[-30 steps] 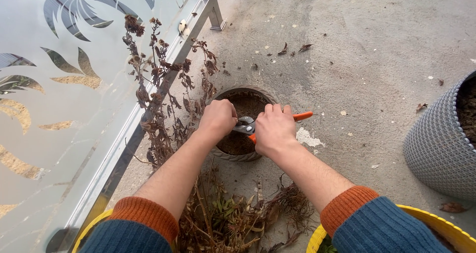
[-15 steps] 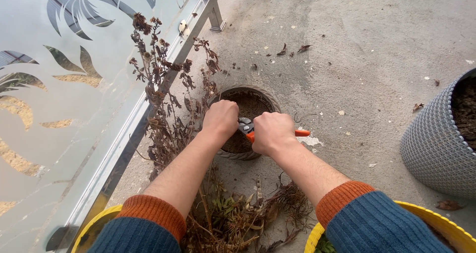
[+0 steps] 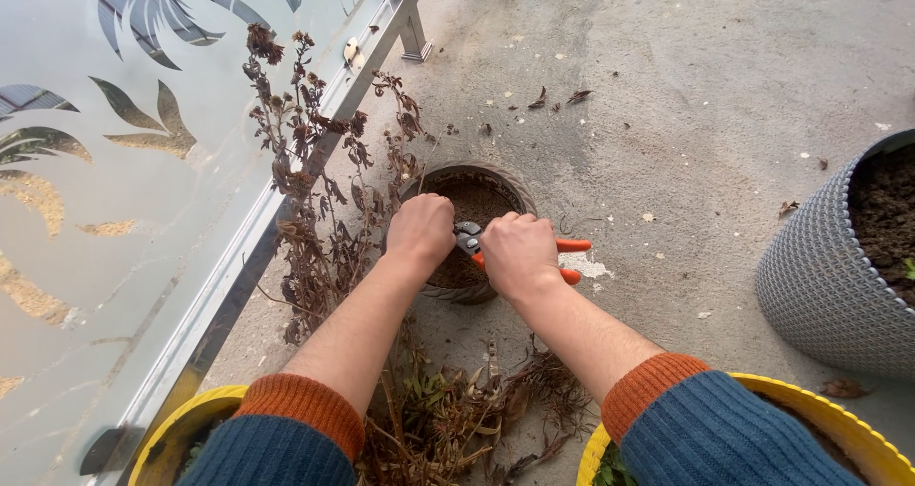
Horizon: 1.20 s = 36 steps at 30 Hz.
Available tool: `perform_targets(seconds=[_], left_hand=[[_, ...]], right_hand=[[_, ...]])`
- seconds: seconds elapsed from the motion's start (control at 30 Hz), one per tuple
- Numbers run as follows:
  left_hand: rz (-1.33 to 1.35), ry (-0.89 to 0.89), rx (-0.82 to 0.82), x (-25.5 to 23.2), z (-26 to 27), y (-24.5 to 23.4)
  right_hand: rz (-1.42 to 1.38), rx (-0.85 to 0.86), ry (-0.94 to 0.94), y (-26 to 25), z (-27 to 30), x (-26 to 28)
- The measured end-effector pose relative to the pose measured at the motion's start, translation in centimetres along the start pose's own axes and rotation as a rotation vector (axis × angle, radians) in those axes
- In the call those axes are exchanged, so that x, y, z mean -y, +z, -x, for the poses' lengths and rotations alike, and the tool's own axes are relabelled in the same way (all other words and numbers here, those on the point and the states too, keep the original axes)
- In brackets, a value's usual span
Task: Pruning dead branches from a potted plant using shears on a balcony.
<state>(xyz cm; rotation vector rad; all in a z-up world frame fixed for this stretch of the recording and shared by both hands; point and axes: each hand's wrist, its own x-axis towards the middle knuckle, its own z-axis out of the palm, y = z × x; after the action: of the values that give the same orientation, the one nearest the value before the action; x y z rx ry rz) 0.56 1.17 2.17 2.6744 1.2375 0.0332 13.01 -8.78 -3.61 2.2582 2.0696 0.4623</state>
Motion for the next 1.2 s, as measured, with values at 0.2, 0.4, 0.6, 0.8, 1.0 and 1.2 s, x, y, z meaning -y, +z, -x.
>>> perform_targets(seconds=[0.2,0.4,0.6,0.8,1.0,1.2], left_hand=[[-0.02,-0.021,-0.035,0.1,0.0,0.8],[-0.292,0.275,-0.094,0.0,0.7,1.5],[-0.214,0.202,-0.252,1.2,1.3,-1.0],[0.3,0.125,-0.373,-7.8,3.8,-3.9],[0.237,0.567,-0.096,-16.9,7.1,0.9],[0.334,0.256,0.063,-9.8,6.7,-1.7]], right_hand=[[-0.155,0.211,-0.07,-3.9,-0.2,-0.9],[-0.198,0.356,0.008,-7.6,0.1,-0.9],[-0.426,0.585,0.234,-13.5,1.6,-4.3],[-0.469,0.52,0.543,-14.8,4.5,-11.6],[-0.464,0.499,0.761,-9.7,8.3,-18.2],[-0.49,0.558,0.796,-9.0,10.3,-18.2]])
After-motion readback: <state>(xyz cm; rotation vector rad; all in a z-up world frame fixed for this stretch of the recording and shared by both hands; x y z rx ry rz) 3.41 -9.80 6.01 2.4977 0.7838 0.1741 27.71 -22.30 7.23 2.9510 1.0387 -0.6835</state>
